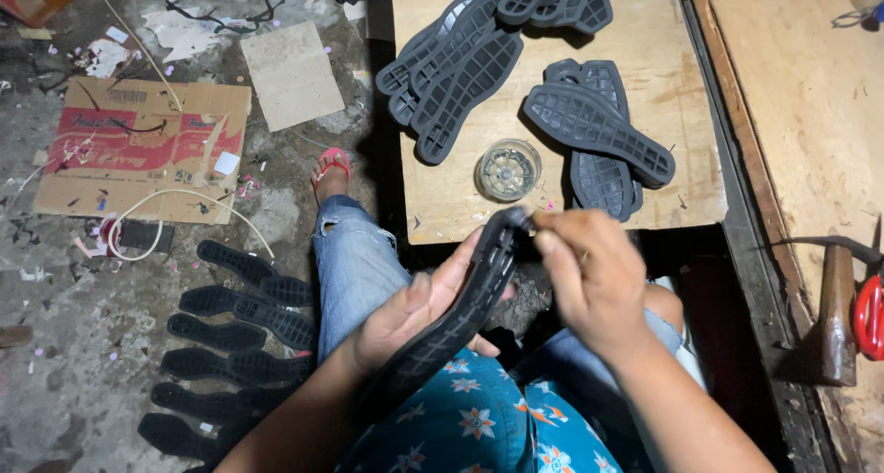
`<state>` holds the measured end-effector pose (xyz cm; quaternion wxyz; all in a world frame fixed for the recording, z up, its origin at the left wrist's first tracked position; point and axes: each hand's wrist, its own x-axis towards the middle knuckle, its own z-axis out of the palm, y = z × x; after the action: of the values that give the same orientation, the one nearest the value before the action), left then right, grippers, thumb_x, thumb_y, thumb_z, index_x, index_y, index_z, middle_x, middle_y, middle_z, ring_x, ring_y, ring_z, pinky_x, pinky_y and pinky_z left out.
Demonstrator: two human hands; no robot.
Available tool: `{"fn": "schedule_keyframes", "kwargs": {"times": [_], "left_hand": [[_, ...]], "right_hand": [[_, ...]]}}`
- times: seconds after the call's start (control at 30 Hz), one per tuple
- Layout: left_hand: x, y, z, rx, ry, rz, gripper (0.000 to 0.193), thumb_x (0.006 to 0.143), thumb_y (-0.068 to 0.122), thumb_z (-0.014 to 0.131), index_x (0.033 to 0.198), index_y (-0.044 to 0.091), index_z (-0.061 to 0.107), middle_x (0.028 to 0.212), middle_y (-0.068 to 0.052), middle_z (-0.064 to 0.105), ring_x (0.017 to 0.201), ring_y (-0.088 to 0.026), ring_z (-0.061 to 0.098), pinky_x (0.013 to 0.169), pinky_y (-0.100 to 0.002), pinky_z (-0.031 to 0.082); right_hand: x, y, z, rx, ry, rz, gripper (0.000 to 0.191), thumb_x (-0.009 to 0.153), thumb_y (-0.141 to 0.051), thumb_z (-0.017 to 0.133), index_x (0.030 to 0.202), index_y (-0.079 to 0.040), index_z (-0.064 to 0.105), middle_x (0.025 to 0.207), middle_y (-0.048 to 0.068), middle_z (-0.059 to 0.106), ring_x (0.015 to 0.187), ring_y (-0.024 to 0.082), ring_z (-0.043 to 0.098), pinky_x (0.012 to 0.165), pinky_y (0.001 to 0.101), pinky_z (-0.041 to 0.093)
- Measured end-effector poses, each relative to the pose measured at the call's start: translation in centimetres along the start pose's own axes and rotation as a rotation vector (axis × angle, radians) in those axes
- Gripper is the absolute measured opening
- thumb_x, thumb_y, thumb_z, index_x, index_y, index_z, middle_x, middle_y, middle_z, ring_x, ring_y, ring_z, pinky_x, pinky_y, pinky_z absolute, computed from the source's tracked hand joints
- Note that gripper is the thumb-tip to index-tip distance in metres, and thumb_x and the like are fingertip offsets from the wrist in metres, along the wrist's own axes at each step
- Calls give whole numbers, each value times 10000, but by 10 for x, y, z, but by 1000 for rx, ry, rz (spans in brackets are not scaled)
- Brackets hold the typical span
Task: The person sits on the floor and applies glue with a small brush onto the grid-patterned underside of rubber sandal soles, working one sole at a time. They dip the brush into a small glue container, spread the glue across the sole surface, and place the finished sole on the table with the others.
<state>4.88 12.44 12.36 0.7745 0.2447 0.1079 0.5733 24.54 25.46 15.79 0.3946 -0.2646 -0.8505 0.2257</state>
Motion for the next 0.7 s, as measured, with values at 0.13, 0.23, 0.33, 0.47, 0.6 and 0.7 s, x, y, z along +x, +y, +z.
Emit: {"fn": "schedule_keyframes", "kwargs": {"times": [0.13,0.23,0.33,0.47,0.6,0.7], "left_hand": [[-1,0,-1,-186,9,30,1051,997,649,534,1712,162,-62,1732,-100,181,1566,-285,310,1063,-534,470],[0,-1,-4,-342,10,28,1059,947,643,555,1699,193,-38,1703,-87,209,1539,-270,323,1173,-614,393],[-1,-3,-7,-358,-54,40,1022,988,661,560,1717,236,-17,1686,-132,289,1515,-332,373,1227,-602,325],[-1,-4,-13,-387,8,24,964,1065,596,537,1756,174,12,1631,-174,358,1437,-286,425,1215,-529,318],[-1,-9,-18,-540,-111,2,814,1111,470,483,1740,188,49,1647,-124,394,1463,-274,447,1183,-602,395],[5,-13,-27,-352,84,51,818,1069,451,461,1719,99,111,1658,-147,403,1521,-298,423,1246,-501,370]], "right_hand": [[1,11,-2,158,35,183,147,1005,-12,632,1138,7,692,1035,114,694,869,247,676,788,331,531],[-6,4,0,144,9,132,166,961,-29,654,1121,-9,697,1041,106,697,905,270,654,829,351,507],[-20,-18,9,44,-129,-180,158,872,-73,713,1028,-57,693,1020,80,713,956,284,642,915,412,458],[-18,-28,6,141,-307,-299,181,868,-110,719,1044,-98,682,1024,28,706,994,244,673,1028,490,437],[-5,-14,7,51,-83,34,178,936,-94,696,1113,-97,717,1033,56,691,999,259,634,954,429,464],[-23,-21,17,45,-160,-142,208,908,-121,707,1113,-91,710,1015,66,666,1015,274,626,978,469,440]]}}
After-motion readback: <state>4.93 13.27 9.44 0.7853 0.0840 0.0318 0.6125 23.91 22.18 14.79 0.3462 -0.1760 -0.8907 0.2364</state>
